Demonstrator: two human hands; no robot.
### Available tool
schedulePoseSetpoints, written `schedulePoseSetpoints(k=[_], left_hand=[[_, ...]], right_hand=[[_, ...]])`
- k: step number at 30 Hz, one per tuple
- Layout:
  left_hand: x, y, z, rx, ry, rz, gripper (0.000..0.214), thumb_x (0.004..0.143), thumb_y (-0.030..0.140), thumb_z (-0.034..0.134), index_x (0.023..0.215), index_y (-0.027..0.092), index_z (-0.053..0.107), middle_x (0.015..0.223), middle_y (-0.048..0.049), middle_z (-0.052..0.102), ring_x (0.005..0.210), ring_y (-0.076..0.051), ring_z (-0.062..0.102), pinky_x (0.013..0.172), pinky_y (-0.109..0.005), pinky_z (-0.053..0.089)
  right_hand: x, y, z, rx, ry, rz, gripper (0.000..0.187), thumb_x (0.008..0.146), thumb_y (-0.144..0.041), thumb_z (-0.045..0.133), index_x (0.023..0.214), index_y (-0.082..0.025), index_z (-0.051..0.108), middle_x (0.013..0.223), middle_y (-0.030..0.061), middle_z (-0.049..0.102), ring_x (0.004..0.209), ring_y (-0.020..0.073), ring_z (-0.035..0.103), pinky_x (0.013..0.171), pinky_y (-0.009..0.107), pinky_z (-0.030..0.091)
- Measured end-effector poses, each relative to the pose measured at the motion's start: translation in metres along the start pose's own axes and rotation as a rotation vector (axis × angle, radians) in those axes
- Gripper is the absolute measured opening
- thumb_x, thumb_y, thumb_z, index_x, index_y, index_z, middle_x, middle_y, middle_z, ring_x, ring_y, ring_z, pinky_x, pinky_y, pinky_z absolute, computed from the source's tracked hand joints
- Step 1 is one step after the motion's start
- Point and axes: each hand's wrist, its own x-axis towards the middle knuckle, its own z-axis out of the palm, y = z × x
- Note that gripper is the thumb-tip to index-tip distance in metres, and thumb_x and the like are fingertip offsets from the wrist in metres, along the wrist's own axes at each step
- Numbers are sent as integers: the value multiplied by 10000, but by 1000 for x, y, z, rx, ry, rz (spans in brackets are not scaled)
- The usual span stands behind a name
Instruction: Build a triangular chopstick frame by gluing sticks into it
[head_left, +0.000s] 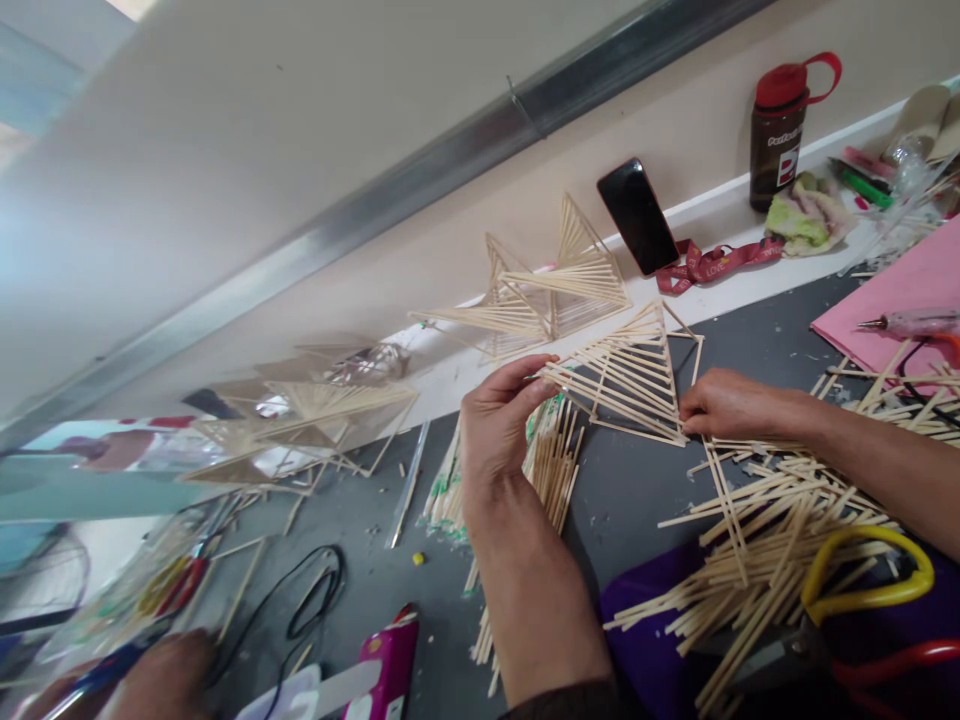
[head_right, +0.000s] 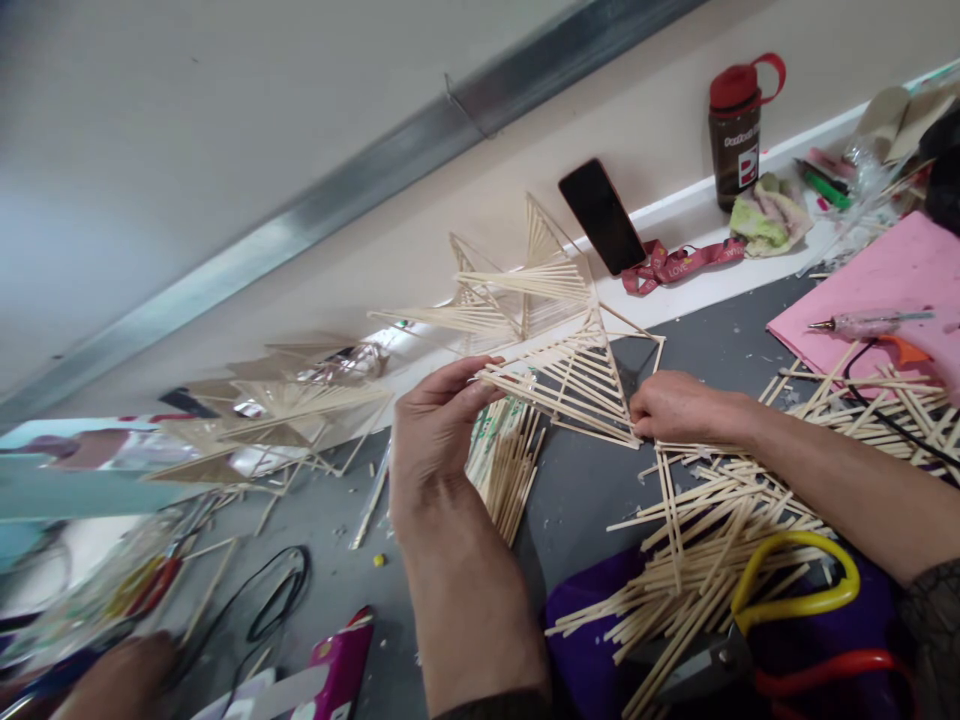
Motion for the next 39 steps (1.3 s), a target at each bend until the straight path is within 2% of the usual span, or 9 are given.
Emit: schedulePoseSetpoints(k=[16, 24, 39], left_hand=[[0, 3, 2, 12, 20, -12, 280, 552, 208, 846, 825, 233, 791, 857, -8, 773, 716, -132, 681, 702, -251, 558], [0, 2, 2, -12, -7, -2, 269, 585, 195, 844, 844, 242, 792, 867, -4, 775, 697, -99, 675, 683, -197, 550], [-2, 7, 5, 35, 5, -5, 284, 572, 225, 832, 851, 224, 781, 890, -25, 766, 677, -118, 671, 681, -254, 574]], right_hand=[[2, 3, 2, 0, -6, -7, 173, 810, -212, 580, 782, -175, 746, 753, 46, 714, 655, 123, 570, 578, 241, 304], [3, 6, 0, 40, -10, 1, 187, 801, -231, 586, 796, -178, 764, 742, 43, 719, 643, 121, 579, 589, 240, 331], [3, 10, -3, 69, -13, -2, 174, 779, -207, 597, 782, -171, 767, 713, 34, 718, 641, 121, 590, 581, 237, 340]])
